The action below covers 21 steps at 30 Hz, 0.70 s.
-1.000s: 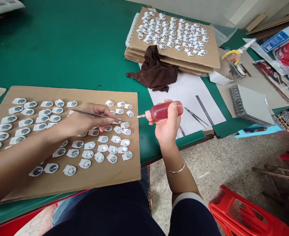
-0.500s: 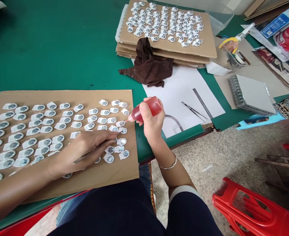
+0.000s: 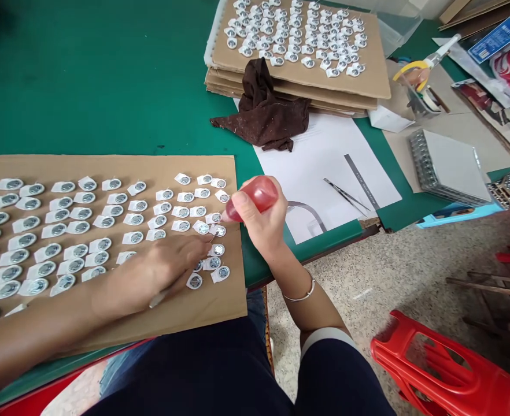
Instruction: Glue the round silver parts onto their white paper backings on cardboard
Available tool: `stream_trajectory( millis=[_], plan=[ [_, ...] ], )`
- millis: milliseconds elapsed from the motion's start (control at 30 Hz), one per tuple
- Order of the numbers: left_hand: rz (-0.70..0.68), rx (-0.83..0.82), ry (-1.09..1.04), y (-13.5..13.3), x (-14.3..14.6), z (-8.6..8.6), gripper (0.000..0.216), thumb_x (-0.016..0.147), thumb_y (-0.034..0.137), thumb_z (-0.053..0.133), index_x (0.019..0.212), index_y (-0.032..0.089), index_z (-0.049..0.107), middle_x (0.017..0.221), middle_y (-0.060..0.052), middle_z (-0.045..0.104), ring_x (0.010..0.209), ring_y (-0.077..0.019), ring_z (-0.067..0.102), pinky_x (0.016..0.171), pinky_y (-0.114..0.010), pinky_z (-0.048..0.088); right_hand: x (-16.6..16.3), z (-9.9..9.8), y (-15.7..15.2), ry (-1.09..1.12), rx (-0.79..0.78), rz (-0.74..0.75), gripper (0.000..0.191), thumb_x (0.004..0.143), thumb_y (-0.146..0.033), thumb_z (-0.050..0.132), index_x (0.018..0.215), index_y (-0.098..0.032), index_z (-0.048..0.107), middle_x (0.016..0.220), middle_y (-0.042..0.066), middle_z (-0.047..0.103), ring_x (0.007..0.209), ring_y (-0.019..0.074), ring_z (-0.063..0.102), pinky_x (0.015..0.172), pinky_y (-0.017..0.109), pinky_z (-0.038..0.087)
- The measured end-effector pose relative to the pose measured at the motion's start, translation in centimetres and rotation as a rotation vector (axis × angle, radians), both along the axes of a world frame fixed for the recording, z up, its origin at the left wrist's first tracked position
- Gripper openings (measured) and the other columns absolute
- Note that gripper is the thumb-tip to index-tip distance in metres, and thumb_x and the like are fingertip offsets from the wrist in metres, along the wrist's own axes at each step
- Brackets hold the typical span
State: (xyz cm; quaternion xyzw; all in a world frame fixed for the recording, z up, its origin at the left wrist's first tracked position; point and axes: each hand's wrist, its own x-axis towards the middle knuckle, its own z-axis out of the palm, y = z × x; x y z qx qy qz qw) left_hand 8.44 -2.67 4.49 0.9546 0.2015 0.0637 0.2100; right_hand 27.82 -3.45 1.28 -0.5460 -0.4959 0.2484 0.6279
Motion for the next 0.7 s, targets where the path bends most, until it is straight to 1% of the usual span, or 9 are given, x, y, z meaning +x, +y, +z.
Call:
stream_trajectory(
  millis=[67,133,200,267,367,433,600,700],
  plan=[
    [-0.087,0.215,0.068,-0.6,0.4,-0.3,0.023,0.081,0.0,0.037,0.086,0.012,0.057,0.087,-0.012,0.065,0.074,-0.0204,0.061,0.065,-0.032,0.051,-0.3,0.3,-0.2,-0.063,0.009,0.016,0.034,0.078,-0.055,0.057,0.083,-0.022,0.05,0.077,0.003,0.058,0.065,0.0157,0.06,0.057,0.033,0.053],
    [-0.129,0.397,0.092,-1.3,0.9,-0.5,0.022,0.081,-0.001,0.037,0.081,0.011,0.056,0.083,-0.014,0.065,0.066,-0.0211,0.061,0.058,-0.033,0.051,-0.6,0.6,-0.3,-0.11,-0.025,0.057,0.032,0.078,-0.051,0.06,0.084,-0.022,0.051,0.075,0.002,0.059,0.065,0.016,0.059,0.06,0.034,0.053],
    [-0.135,0.508,0.074,-1.8,1.3,-0.8,0.019,0.08,-0.001,0.039,0.079,0.01,0.055,0.077,-0.016,0.065,0.061,-0.022,0.061,0.052,-0.033,0.049,-0.8,0.8,-0.4,-0.148,-0.064,0.094,0.03,0.076,-0.048,0.063,0.085,-0.022,0.051,0.072,0.001,0.059,0.063,0.0158,0.059,0.058,0.033,0.052],
    [-0.13,0.581,0.052,-2.2,1.5,-1.0,0.016,0.079,-0.001,0.042,0.078,0.008,0.055,0.078,-0.018,0.066,0.059,-0.0227,0.062,0.05,-0.032,0.048,-1.0,0.9,-0.4,-0.185,-0.055,0.11,0.028,0.075,-0.043,0.065,0.084,-0.021,0.051,0.069,0.0,0.058,0.062,0.0156,0.058,0.057,0.033,0.051],
    [-0.132,0.639,0.048,-2.3,1.5,-1.2,0.015,0.078,-0.001,0.042,0.079,0.008,0.054,0.086,-0.021,0.066,0.06,-0.0227,0.062,0.049,-0.031,0.047,-1.2,1.0,-0.3,-0.241,0.006,0.115,0.024,0.074,-0.036,0.067,0.084,-0.02,0.052,0.071,0.0,0.06,0.064,0.0151,0.059,0.06,0.032,0.051],
    [-0.133,0.656,0.05,-2.3,1.4,-1.3,0.016,0.079,-0.001,0.04,0.079,0.008,0.053,0.089,-0.022,0.065,0.06,-0.0224,0.062,0.049,-0.031,0.046,-1.1,1.0,-0.2,-0.258,0.014,0.115,0.024,0.074,-0.036,0.066,0.084,-0.02,0.051,0.072,0.0,0.06,0.064,0.0147,0.059,0.062,0.032,0.051],
    [-0.125,0.646,0.014,-2.2,1.3,-1.6,0.013,0.08,0.002,0.041,0.082,0.007,0.053,0.085,-0.021,0.066,0.061,-0.0237,0.062,0.05,-0.032,0.047,-1.1,0.8,-0.2,-0.3,0.0,0.119,0.027,0.075,-0.04,0.066,0.084,-0.02,0.051,0.074,0.0,0.06,0.067,0.0149,0.059,0.064,0.032,0.051],
    [-0.116,0.646,0.014,-2.2,1.3,-1.6,0.011,0.079,0.001,0.044,0.083,0.006,0.054,0.088,-0.022,0.066,0.062,-0.0232,0.063,0.052,-0.032,0.048,-1.1,0.8,-0.3,-0.305,-0.01,0.134,0.027,0.075,-0.04,0.066,0.085,-0.02,0.051,0.074,0.0,0.061,0.067,0.0148,0.059,0.064,0.032,0.051]
  ],
)
